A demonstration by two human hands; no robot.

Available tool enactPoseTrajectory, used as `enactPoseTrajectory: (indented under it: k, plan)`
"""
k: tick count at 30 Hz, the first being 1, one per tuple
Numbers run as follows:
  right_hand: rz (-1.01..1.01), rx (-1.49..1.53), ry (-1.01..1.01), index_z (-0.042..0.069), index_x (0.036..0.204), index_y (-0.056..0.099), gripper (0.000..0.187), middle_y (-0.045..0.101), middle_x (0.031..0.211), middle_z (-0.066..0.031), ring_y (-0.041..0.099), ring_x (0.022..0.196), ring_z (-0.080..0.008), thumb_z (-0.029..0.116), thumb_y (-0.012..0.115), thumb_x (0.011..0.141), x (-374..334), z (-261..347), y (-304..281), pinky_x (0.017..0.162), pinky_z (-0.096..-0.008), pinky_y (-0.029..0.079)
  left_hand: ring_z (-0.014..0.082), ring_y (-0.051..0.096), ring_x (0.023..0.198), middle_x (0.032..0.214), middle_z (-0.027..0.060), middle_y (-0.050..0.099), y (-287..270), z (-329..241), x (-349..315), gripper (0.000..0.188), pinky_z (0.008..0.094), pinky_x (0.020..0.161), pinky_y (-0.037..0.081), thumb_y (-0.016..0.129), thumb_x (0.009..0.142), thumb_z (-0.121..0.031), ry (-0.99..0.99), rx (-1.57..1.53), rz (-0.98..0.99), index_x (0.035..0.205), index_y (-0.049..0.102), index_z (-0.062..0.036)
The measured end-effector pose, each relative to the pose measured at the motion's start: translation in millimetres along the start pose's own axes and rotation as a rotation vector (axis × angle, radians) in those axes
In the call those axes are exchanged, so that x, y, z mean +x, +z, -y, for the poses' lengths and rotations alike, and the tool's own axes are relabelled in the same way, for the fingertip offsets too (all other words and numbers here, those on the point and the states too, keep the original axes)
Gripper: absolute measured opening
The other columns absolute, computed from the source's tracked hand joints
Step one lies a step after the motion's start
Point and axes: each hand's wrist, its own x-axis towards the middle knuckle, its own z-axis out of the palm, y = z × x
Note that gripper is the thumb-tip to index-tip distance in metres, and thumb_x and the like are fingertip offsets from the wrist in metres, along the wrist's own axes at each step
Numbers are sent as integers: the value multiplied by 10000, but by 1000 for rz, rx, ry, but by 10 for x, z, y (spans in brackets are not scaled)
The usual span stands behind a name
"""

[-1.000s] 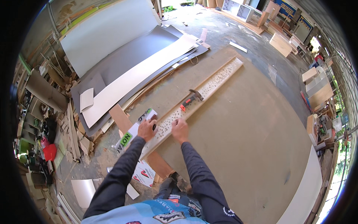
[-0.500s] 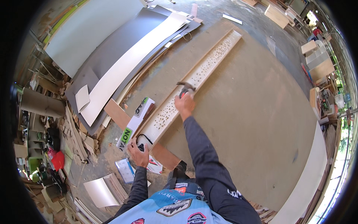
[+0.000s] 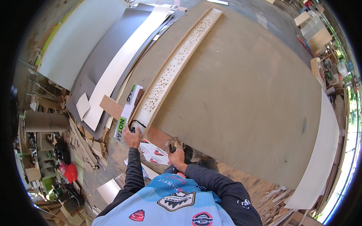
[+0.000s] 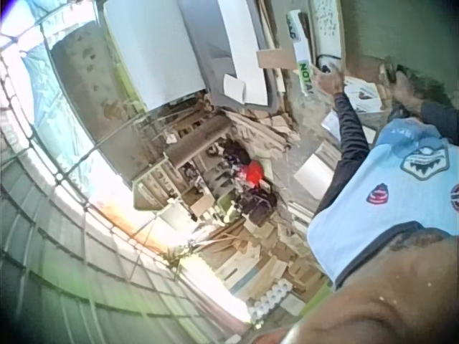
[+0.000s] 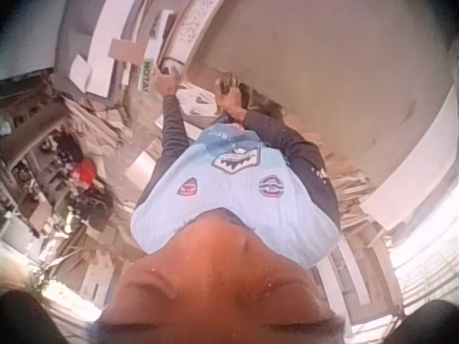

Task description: The person measures a white board with a tape measure, marks it with a pencil, then hammers a wooden guide into a larger board and aligns the white board against it.

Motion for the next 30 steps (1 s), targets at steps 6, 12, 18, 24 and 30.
enactPoseTrajectory:
  k: [6, 12, 18, 24, 30]
  plan:
    - [-3, 307, -56, -13, 835, 674, 220, 689, 752, -125, 646, 679, -180, 200, 717, 801, 234, 16, 133, 630, -349, 486, 415, 540, 1092, 1219, 286, 484, -6, 43, 69, 693, 436, 951, 443, 698, 763, -337, 13, 32, 19, 1322, 496, 19]
    - [-46, 126, -173, 30, 862, 654, 129, 654, 711, -162, 647, 663, -279, 70, 633, 742, 84, 254, -101, 613, -383, 485, 432, 520, 1131, 1239, 319, 482, -79, 125, 163, 756, 426, 995, 414, 701, 741, -404, 16, 80, 127, 1336, 495, 14]
    - [-41, 168, -196, 56, 886, 670, 159, 658, 711, -161, 651, 650, -307, 89, 668, 731, 51, 373, -171, 595, -385, 487, 439, 500, 1147, 1242, 342, 474, -161, 122, 267, 821, 405, 1024, 390, 716, 713, -447, 85, 49, 227, 1304, 500, 81]
    - [-23, 119, -176, 58, 847, 656, 131, 667, 710, -131, 652, 648, -288, 92, 683, 723, 29, 521, -256, 600, -366, 491, 403, 537, 1125, 1234, 326, 481, -214, -55, 274, 966, 389, 997, 424, 764, 658, -562, 17, 152, 297, 1304, 485, 99]
    - [-5, 170, -360, 67, 861, 666, 148, 667, 726, -146, 664, 701, -319, 116, 691, 723, -79, 900, -296, 632, -390, 501, 376, 609, 1053, 1084, 314, 612, -138, 227, 524, 922, 381, 943, 469, 751, 652, -623, 52, 8, 379, 1214, 576, 87]
